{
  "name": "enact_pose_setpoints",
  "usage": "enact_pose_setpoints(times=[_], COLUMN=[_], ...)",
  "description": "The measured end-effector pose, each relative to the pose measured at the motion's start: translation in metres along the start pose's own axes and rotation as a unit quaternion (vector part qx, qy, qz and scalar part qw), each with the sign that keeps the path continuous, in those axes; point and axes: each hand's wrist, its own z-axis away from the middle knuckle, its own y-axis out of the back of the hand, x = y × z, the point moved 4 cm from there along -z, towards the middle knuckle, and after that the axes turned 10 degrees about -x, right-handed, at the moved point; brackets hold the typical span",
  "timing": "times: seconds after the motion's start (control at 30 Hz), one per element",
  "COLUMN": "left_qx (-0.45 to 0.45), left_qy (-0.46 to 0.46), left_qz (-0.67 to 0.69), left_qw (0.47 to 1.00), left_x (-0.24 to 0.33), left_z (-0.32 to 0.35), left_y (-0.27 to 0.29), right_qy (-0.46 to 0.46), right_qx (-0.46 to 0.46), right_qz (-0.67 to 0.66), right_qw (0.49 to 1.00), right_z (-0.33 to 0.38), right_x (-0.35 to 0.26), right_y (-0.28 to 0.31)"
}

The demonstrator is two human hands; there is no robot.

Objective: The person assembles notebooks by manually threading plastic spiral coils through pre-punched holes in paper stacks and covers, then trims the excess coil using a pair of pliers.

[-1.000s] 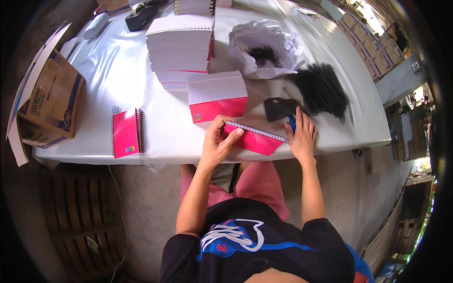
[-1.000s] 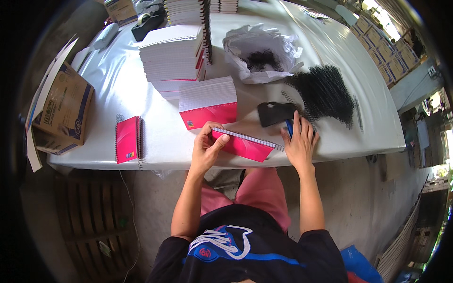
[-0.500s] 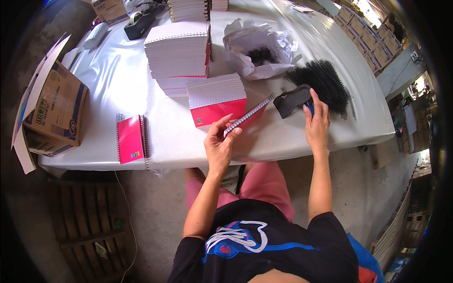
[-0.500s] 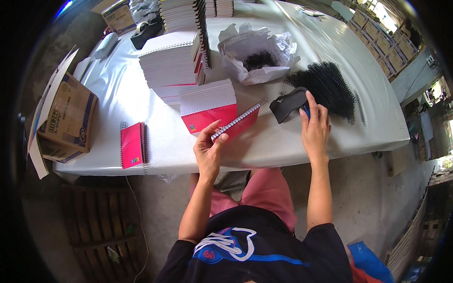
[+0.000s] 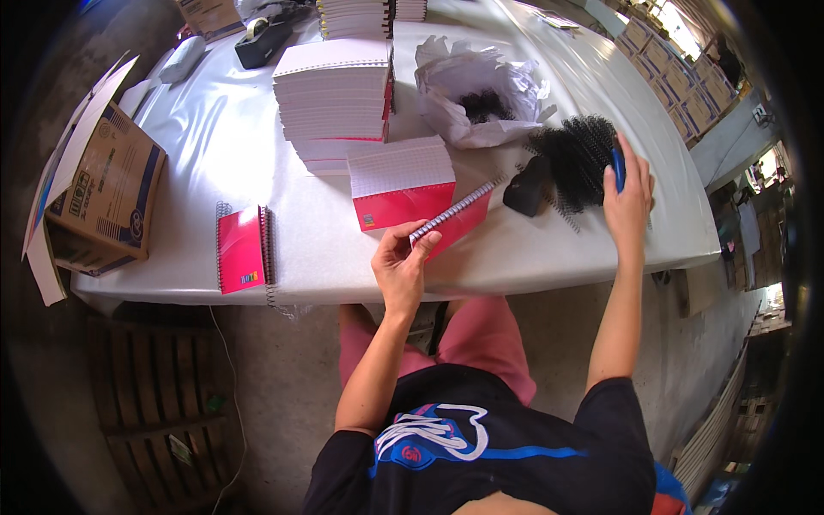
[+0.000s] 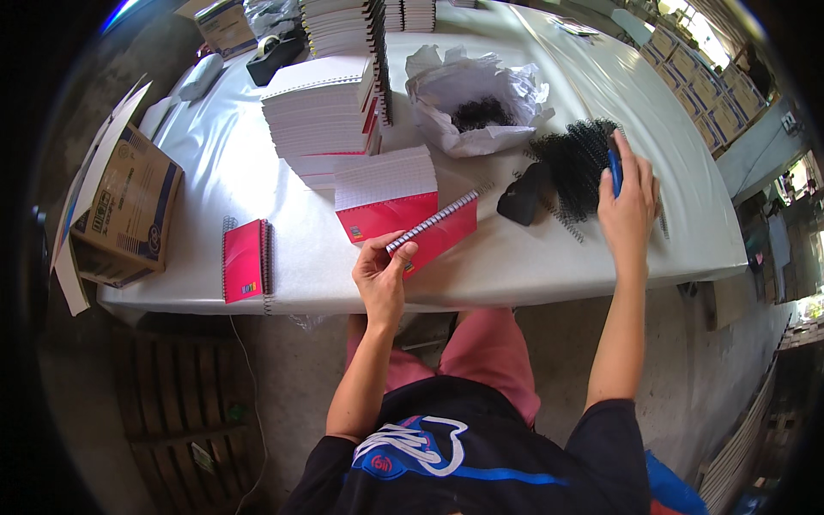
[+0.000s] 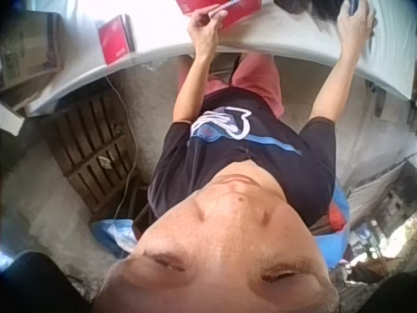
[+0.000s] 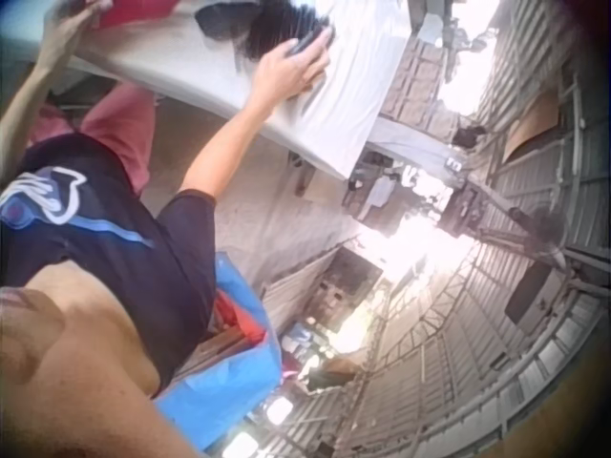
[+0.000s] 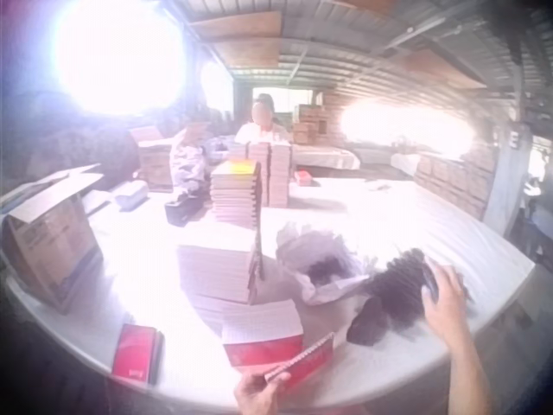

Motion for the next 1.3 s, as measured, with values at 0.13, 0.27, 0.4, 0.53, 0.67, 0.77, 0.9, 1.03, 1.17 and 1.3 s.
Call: enact_pose_setpoints(times=[0.13, 0.27, 0.4, 0.53, 0.67, 0.77, 0.9, 1.03, 1.17, 1.3], left_qx=[-0.002, 0.002, -0.025, -0.025, -0.028, -0.034, -0.03, -0.01, 0.059, 0.098], left_qy=[-0.064, -0.092, -0.128, -0.17, -0.181, -0.195, -0.233, -0.235, -0.159, -0.117], left_qz=[-0.071, -0.128, -0.192, -0.21, -0.228, -0.24, -0.268, -0.27, -0.086, -0.033], left_qw=[0.995, 0.987, 0.973, 0.962, 0.956, 0.95, 0.935, 0.934, 0.982, 0.988], left_x=[0.008, 0.014, 0.026, 0.031, 0.03, 0.032, 0.028, 0.025, 0.035, 0.052], left_z=[0.001, 0.004, 0.009, 0.012, 0.014, 0.016, 0.022, 0.024, 0.018, 0.024], left_y=[-0.002, -0.004, -0.01, -0.015, -0.015, -0.016, -0.015, -0.011, -0.001, 0.031], right_qy=[0.139, 0.149, 0.151, 0.151, 0.15, 0.154, -0.061, -0.138, 0.182, 0.171], right_qx=[-0.111, -0.162, -0.162, -0.17, -0.211, -0.249, -0.523, -0.528, -0.29, -0.295], right_qz=[-0.211, -0.136, -0.133, -0.129, -0.131, -0.215, -0.529, -0.705, -0.226, -0.009], right_qw=[0.961, 0.966, 0.966, 0.965, 0.957, 0.931, 0.666, 0.453, 0.912, 0.94], right_z=[0.057, 0.104, 0.11, 0.108, 0.106, 0.108, 0.113, 0.132, 0.116, 0.112], right_x=[-0.083, -0.129, -0.144, -0.147, -0.146, -0.142, -0.131, -0.136, -0.125, -0.075], right_y=[0.01, -0.003, -0.011, -0.011, -0.009, -0.013, -0.027, -0.04, -0.035, -0.069])
